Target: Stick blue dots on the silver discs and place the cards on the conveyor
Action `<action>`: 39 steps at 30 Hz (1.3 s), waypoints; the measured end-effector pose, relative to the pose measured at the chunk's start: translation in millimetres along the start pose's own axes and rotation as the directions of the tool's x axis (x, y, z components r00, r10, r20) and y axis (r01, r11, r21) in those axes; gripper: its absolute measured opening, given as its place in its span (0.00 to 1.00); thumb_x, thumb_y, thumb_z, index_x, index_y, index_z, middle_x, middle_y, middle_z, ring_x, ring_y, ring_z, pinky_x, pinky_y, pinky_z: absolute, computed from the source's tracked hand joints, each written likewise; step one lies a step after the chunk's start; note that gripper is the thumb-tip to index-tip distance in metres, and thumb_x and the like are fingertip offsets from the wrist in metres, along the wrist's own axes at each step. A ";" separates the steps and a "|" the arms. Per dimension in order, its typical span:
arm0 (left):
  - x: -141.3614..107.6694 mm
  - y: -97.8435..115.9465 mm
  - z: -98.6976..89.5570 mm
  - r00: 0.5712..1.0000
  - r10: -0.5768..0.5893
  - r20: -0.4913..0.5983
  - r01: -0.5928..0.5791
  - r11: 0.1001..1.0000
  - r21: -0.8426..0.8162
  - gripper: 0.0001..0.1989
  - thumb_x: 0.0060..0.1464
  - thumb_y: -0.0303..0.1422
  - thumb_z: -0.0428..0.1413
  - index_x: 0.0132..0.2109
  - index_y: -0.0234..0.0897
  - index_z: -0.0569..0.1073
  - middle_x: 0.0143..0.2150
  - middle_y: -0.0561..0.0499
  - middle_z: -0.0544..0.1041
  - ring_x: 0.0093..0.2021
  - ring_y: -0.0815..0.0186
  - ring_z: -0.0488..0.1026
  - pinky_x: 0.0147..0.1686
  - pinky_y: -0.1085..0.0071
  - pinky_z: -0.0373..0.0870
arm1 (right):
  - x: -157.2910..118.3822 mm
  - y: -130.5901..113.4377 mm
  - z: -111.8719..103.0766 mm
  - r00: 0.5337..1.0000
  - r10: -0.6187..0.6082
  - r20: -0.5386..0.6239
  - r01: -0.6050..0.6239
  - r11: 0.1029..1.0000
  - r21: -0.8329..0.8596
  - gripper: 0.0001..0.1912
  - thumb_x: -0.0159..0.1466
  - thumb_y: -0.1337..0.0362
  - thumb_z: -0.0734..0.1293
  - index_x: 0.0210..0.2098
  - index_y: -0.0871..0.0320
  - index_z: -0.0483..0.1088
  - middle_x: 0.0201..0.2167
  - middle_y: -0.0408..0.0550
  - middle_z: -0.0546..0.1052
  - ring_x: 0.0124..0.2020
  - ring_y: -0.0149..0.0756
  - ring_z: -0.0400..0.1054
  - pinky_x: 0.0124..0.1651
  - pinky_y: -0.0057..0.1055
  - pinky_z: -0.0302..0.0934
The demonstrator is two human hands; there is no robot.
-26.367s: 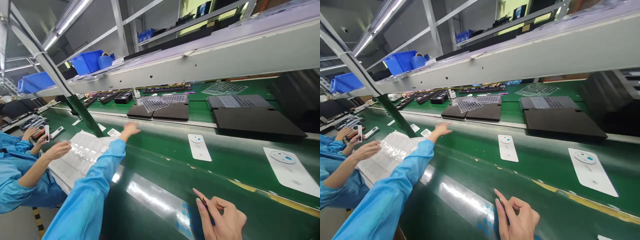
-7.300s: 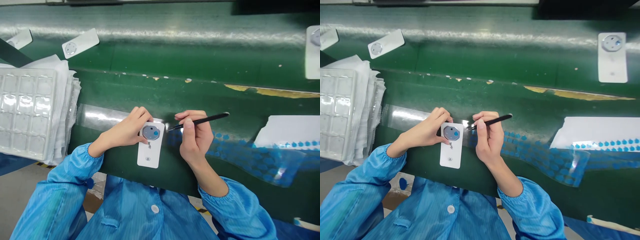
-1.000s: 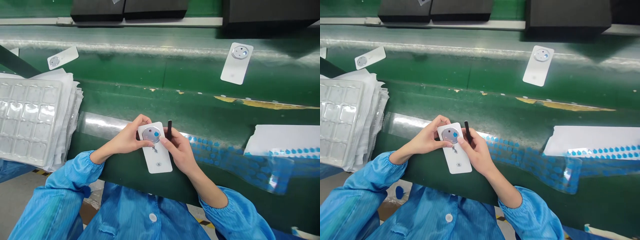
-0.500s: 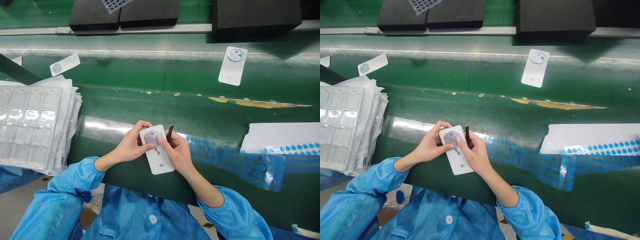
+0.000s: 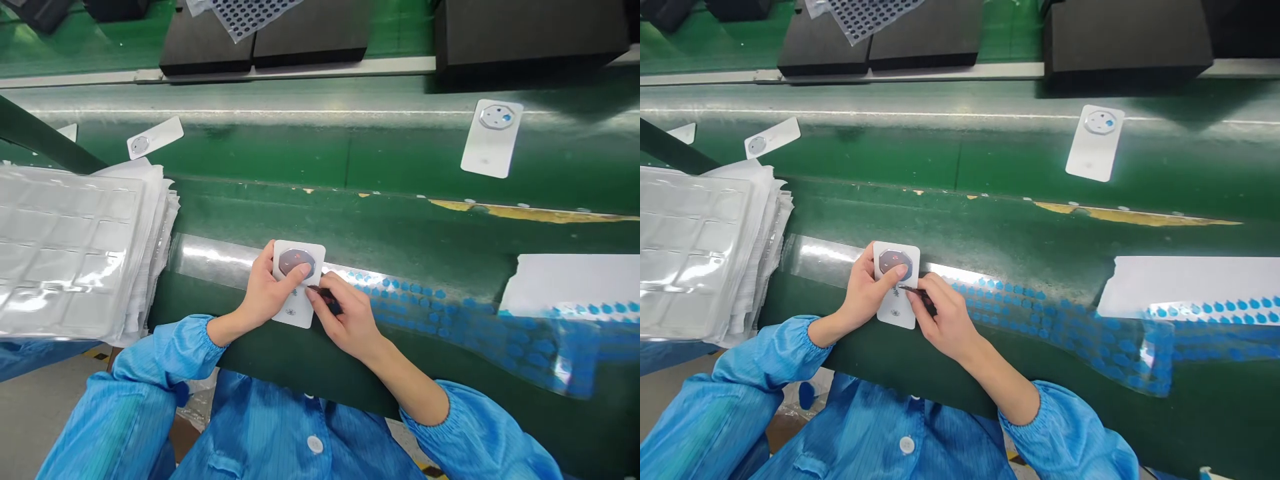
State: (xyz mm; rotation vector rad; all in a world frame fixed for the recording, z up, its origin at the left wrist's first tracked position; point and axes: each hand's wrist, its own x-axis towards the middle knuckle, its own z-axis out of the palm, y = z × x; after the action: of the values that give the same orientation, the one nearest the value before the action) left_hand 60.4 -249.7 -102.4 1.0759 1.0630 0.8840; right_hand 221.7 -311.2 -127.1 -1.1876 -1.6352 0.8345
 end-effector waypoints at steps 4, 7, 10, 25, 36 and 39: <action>0.1 -0.5 -1.0 0.997 0.033 0.069 -0.033 0.999 -0.005 0.18 0.58 0.44 0.66 0.44 0.39 0.68 0.37 0.53 0.76 0.35 0.70 0.73 0.35 0.74 0.70 | 0.2 0.9 -1.1 1.000 -0.010 -0.020 0.011 1.000 0.009 0.07 0.72 0.73 0.64 0.44 0.55 0.69 0.31 0.43 0.66 0.29 0.34 0.60 0.30 0.32 0.57; 0.9 -0.6 -2.7 0.996 0.024 0.082 -0.024 1.000 0.003 0.20 0.57 0.46 0.66 0.43 0.39 0.67 0.36 0.54 0.75 0.33 0.70 0.72 0.34 0.74 0.70 | 0.5 1.0 -1.6 1.000 -0.017 -0.021 0.018 1.000 0.015 0.07 0.72 0.74 0.64 0.45 0.56 0.70 0.31 0.44 0.67 0.30 0.34 0.61 0.30 0.32 0.57; 1.0 -1.6 -3.1 0.999 0.001 0.041 0.000 1.000 -0.010 0.21 0.57 0.47 0.66 0.40 0.39 0.66 0.34 0.55 0.74 0.31 0.71 0.70 0.32 0.74 0.68 | 1.0 0.1 -1.4 0.999 -0.033 -0.011 0.033 0.999 0.003 0.07 0.72 0.74 0.64 0.44 0.56 0.69 0.31 0.44 0.66 0.30 0.35 0.61 0.30 0.32 0.57; 1.1 -1.4 -3.7 1.000 0.024 0.019 -0.025 0.999 0.049 0.23 0.53 0.46 0.68 0.37 0.39 0.63 0.31 0.56 0.71 0.29 0.71 0.66 0.31 0.73 0.66 | 1.4 0.7 0.6 0.999 -0.047 0.019 0.048 0.998 -0.033 0.07 0.73 0.72 0.62 0.46 0.55 0.69 0.31 0.46 0.67 0.30 0.37 0.62 0.30 0.34 0.59; 4.8 -9.2 -3.4 0.992 -0.122 0.035 0.125 0.983 -0.138 0.21 0.50 0.44 0.71 0.41 0.37 0.73 0.36 0.52 0.77 0.33 0.68 0.73 0.35 0.72 0.70 | 0.8 2.3 -1.6 0.999 -0.043 0.012 0.043 0.998 -0.044 0.06 0.73 0.71 0.63 0.45 0.54 0.68 0.32 0.46 0.69 0.30 0.37 0.63 0.30 0.34 0.59; 4.1 -9.7 -3.9 0.995 -0.085 -0.054 0.072 0.977 -0.200 0.21 0.48 0.44 0.72 0.38 0.37 0.72 0.34 0.53 0.77 0.32 0.69 0.73 0.35 0.72 0.71 | -1.1 2.0 1.1 0.999 -0.027 0.036 0.028 0.999 -0.027 0.04 0.74 0.67 0.64 0.42 0.53 0.69 0.30 0.45 0.68 0.28 0.37 0.62 0.28 0.34 0.57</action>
State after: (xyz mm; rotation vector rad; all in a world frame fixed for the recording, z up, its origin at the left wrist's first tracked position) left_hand 58.2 -247.5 -113.1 0.8399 1.0386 0.9433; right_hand 221.5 -311.6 -129.6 -1.1728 -1.6932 0.8217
